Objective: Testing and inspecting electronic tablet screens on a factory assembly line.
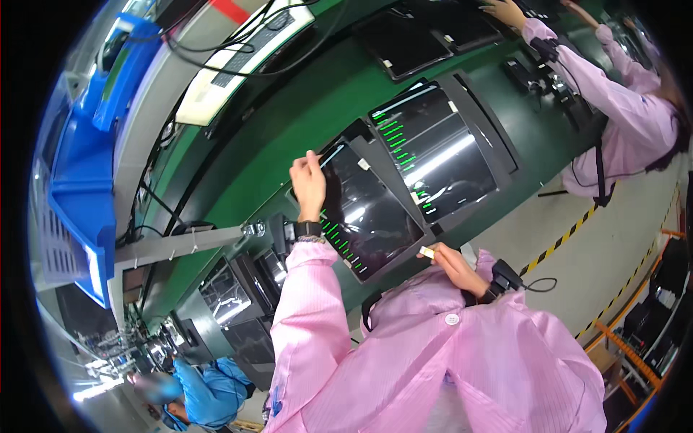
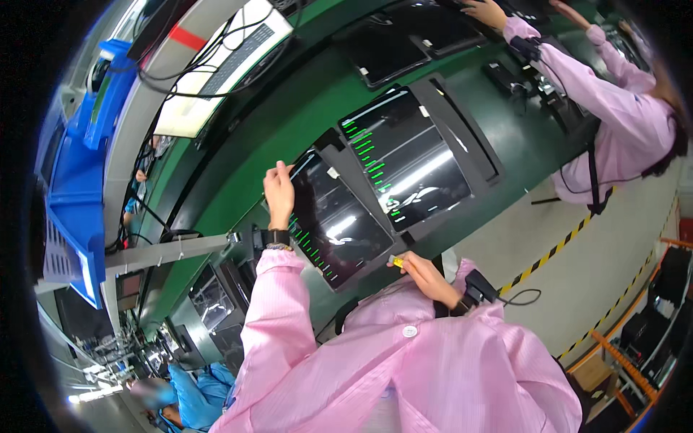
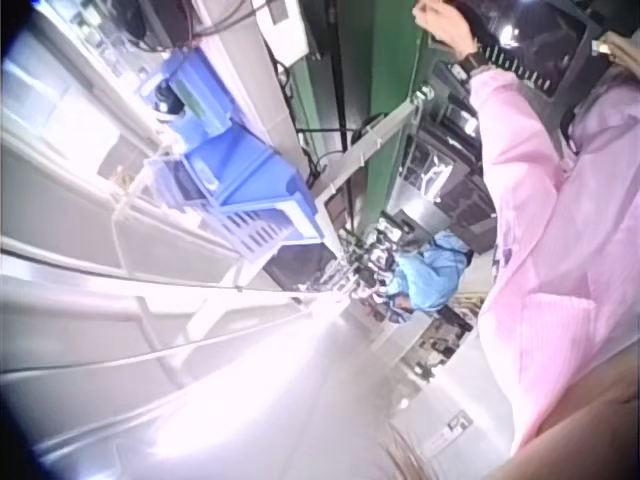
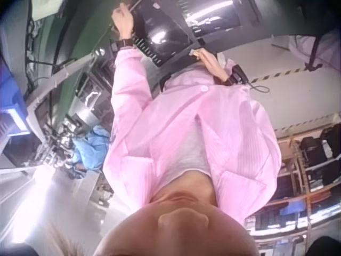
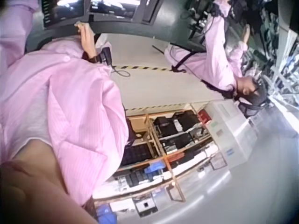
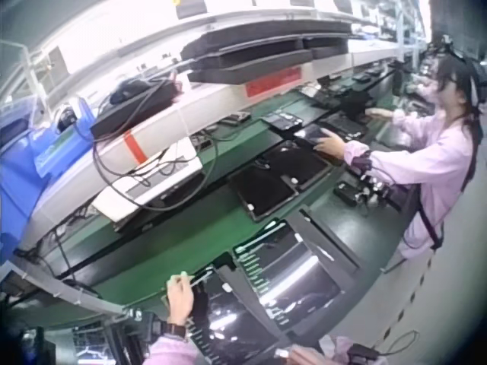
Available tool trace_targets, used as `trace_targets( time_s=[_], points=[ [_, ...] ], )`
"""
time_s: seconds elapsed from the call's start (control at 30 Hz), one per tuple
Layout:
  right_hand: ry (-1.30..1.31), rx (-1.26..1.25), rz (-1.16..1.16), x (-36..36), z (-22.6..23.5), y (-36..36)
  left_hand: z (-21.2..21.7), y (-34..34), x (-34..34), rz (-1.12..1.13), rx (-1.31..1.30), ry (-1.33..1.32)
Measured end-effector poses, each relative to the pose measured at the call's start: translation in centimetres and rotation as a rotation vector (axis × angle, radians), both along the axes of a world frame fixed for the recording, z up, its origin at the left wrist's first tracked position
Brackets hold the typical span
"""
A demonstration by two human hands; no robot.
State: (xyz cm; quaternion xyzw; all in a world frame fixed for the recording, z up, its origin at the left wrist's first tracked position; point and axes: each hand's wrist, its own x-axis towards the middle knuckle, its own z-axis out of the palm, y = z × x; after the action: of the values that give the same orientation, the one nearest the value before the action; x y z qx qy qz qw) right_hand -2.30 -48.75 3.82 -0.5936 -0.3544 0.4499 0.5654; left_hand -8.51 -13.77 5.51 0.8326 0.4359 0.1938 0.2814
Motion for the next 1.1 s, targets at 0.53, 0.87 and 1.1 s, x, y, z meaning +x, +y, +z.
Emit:
trace_targets(
  time_s=[0.53,0.87,1.1],
  points=[
    [0.140,-0.138,-0.290,-2.2,-2.3,-2.4,1.8,-3.4,-2.0,-0.077,0.164,0.099],
    [0.215,-0.119,-0.370,-3.1,-2.1,-2.5,1.8,-4.1,-1.0,-0.075,0.164,0.137],
    [0.129,-0.005,-0.397,-3.5,-2.6,-2.0,1.3,-3.4,-1.4,-0.083,0.157,0.150]
  ],
)
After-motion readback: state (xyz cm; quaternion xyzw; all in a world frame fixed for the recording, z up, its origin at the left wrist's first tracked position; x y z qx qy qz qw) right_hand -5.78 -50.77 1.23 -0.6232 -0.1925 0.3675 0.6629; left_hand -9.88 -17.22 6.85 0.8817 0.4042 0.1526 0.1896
